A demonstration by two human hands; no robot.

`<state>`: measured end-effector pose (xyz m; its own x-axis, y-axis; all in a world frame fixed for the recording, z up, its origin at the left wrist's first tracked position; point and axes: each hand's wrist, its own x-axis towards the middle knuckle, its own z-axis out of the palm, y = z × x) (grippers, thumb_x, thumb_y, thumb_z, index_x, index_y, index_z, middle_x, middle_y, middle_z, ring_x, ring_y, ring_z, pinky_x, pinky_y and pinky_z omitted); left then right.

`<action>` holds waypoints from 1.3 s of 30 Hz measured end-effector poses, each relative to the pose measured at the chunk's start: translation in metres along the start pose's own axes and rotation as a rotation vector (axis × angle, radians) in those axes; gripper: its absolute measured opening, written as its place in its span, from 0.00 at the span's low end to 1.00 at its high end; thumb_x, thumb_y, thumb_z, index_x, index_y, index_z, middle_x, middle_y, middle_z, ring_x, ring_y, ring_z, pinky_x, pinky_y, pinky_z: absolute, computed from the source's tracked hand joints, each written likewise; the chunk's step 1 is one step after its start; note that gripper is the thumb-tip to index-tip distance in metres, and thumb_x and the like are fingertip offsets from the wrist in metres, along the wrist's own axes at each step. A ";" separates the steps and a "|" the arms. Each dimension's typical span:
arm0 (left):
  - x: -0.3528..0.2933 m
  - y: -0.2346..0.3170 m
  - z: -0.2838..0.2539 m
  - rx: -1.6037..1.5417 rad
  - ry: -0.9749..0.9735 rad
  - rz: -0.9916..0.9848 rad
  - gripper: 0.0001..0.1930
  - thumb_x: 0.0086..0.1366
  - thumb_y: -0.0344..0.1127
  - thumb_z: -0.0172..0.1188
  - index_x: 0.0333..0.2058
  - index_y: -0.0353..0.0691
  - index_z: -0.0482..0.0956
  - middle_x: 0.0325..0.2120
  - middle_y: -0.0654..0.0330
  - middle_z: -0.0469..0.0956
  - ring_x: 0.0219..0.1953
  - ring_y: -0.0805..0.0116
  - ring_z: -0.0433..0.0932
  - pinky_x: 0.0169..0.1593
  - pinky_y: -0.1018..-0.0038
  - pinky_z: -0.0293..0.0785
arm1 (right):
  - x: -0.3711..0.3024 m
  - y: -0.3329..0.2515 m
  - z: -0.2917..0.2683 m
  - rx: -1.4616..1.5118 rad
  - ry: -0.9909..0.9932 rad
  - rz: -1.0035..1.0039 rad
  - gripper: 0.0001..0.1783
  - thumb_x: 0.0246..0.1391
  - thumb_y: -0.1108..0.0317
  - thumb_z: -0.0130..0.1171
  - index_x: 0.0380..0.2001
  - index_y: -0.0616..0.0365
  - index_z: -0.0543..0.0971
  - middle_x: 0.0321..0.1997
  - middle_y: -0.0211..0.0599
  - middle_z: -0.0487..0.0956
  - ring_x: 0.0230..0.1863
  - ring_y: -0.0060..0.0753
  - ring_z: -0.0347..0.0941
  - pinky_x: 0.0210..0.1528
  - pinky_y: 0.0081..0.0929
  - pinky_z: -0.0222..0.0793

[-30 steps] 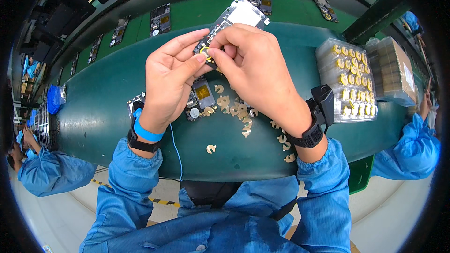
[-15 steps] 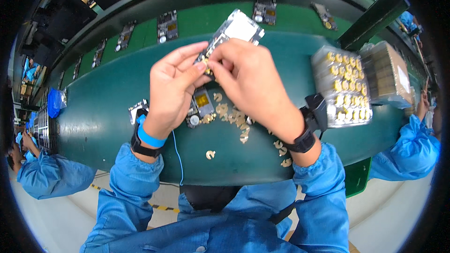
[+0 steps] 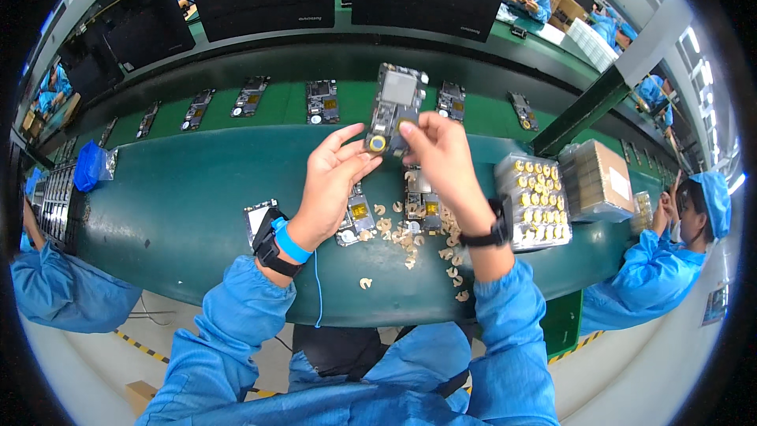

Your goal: Assembling internal components of mobile devices on a production line.

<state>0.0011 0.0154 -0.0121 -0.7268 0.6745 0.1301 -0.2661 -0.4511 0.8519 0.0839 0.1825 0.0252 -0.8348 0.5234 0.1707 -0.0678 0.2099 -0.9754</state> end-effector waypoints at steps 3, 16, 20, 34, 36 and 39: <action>-0.001 -0.006 -0.005 0.075 0.034 -0.028 0.29 0.70 0.21 0.53 0.68 0.26 0.60 0.58 0.42 0.77 0.58 0.56 0.81 0.58 0.67 0.80 | 0.070 0.015 -0.014 -0.124 0.041 0.047 0.10 0.67 0.68 0.63 0.33 0.63 0.80 0.28 0.30 0.81 0.27 0.17 0.74 0.30 0.24 0.75; -0.006 -0.007 -0.001 0.160 -0.033 -0.140 0.16 0.69 0.22 0.53 0.54 0.27 0.76 0.50 0.47 0.83 0.47 0.63 0.85 0.46 0.72 0.82 | 0.134 0.077 -0.070 -1.338 0.432 0.232 0.32 0.54 0.49 0.73 0.55 0.57 0.77 0.58 0.56 0.79 0.62 0.66 0.73 0.59 0.60 0.73; -0.006 -0.008 0.004 0.130 -0.091 -0.166 0.14 0.70 0.24 0.54 0.52 0.27 0.78 0.46 0.47 0.84 0.46 0.63 0.86 0.46 0.72 0.82 | 0.145 0.095 -0.102 -1.126 0.491 0.223 0.31 0.52 0.58 0.76 0.53 0.62 0.75 0.56 0.57 0.80 0.59 0.68 0.76 0.60 0.54 0.74; -0.010 0.000 0.017 0.062 -0.367 -0.068 0.15 0.78 0.29 0.52 0.57 0.25 0.73 0.48 0.45 0.84 0.49 0.57 0.86 0.53 0.67 0.85 | -0.023 -0.028 -0.013 0.151 0.044 -0.161 0.18 0.61 0.75 0.67 0.52 0.70 0.78 0.46 0.39 0.84 0.44 0.24 0.81 0.47 0.22 0.78; -0.013 0.005 0.019 0.091 -0.344 -0.071 0.13 0.78 0.28 0.50 0.55 0.26 0.74 0.47 0.45 0.84 0.50 0.55 0.86 0.54 0.65 0.85 | -0.034 -0.020 -0.026 -0.097 0.073 -0.163 0.19 0.61 0.70 0.69 0.51 0.71 0.79 0.43 0.40 0.84 0.41 0.23 0.81 0.43 0.22 0.78; -0.015 0.007 0.016 0.122 -0.271 -0.053 0.13 0.78 0.26 0.51 0.55 0.26 0.75 0.48 0.47 0.84 0.50 0.56 0.86 0.55 0.65 0.85 | -0.066 -0.028 -0.069 -0.527 0.337 -0.282 0.17 0.59 0.66 0.71 0.48 0.64 0.82 0.37 0.40 0.85 0.37 0.30 0.82 0.41 0.29 0.78</action>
<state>0.0203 0.0114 -0.0005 -0.5137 0.8343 0.2002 -0.2096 -0.3483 0.9136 0.1788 0.1993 0.0505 -0.6026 0.6003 0.5259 0.0886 0.7052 -0.7034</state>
